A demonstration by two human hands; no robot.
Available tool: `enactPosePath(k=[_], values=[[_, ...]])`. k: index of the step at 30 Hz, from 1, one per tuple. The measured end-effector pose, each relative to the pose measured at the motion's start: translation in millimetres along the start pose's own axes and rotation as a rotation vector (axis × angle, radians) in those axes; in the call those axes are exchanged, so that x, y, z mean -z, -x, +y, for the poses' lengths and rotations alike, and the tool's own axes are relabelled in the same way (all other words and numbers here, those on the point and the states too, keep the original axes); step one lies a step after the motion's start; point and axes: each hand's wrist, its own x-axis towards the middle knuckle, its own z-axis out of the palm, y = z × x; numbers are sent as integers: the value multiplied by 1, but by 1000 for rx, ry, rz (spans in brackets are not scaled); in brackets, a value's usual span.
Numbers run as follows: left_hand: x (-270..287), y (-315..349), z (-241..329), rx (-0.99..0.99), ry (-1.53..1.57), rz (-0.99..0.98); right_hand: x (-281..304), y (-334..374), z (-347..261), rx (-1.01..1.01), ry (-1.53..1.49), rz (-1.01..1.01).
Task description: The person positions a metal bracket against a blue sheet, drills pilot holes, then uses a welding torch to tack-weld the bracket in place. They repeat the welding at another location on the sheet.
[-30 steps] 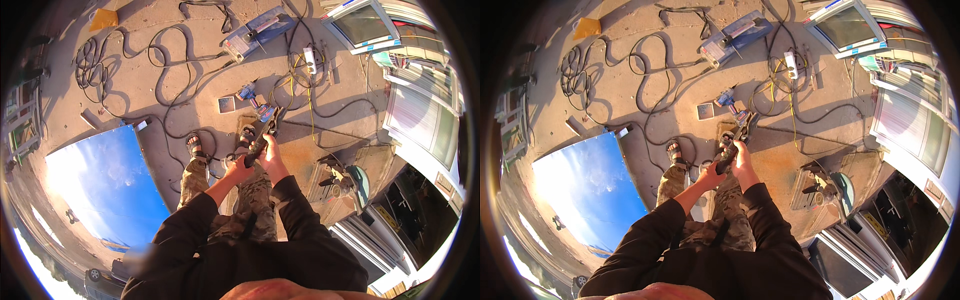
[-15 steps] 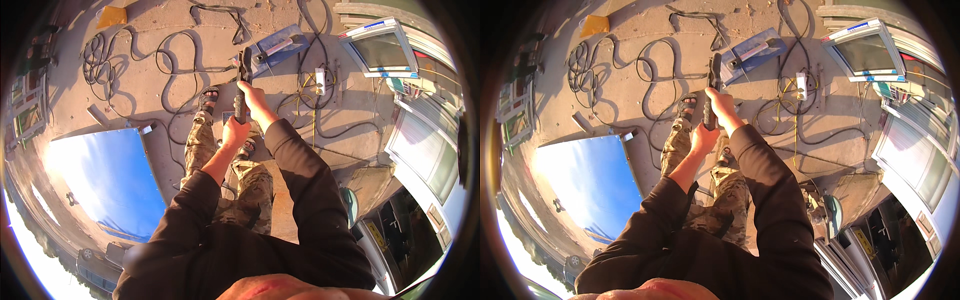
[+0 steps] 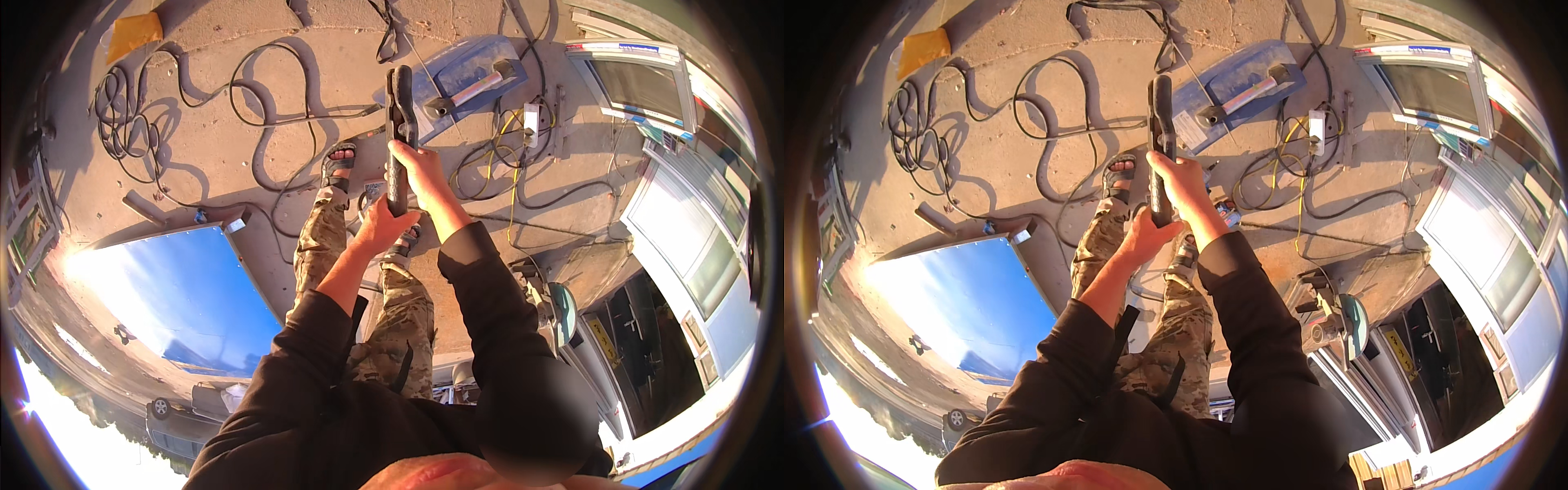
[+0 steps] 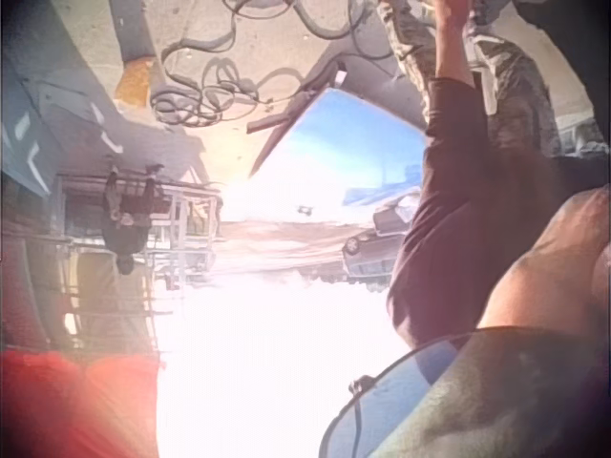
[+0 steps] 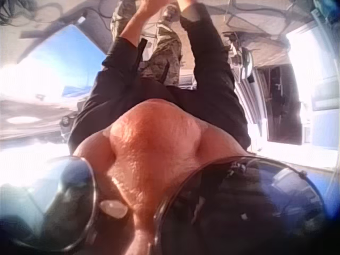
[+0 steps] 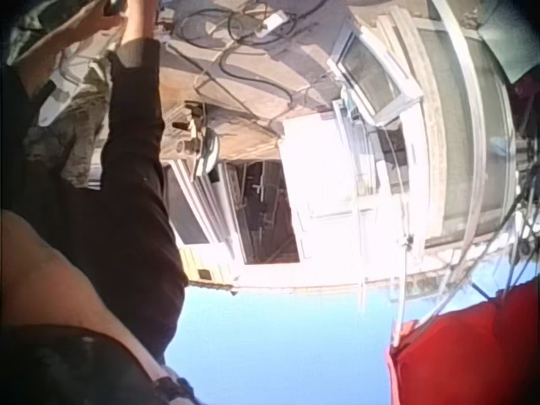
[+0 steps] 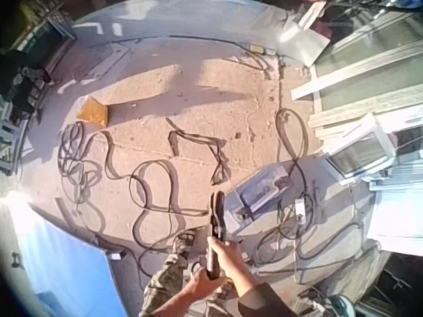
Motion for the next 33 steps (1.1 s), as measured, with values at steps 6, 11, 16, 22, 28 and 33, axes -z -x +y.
enactPosePath(k=[6,11,16,22,28,33], values=[[56,-106,42,-168,-84,302,59,69,74,-141,-236,239],[33,-244,120,-153,-361,397,73,123,113,-253,-374,271],[8,-305,138,-110,-277,370,61,143,113,-229,-385,267],[72,-237,189,-569,308,561,63,132,90,-165,-345,151],[75,-122,181,-762,458,440,46,116,62,-134,-623,-50],[57,-83,175,-788,481,381,37,116,50,-199,-615,-96]])
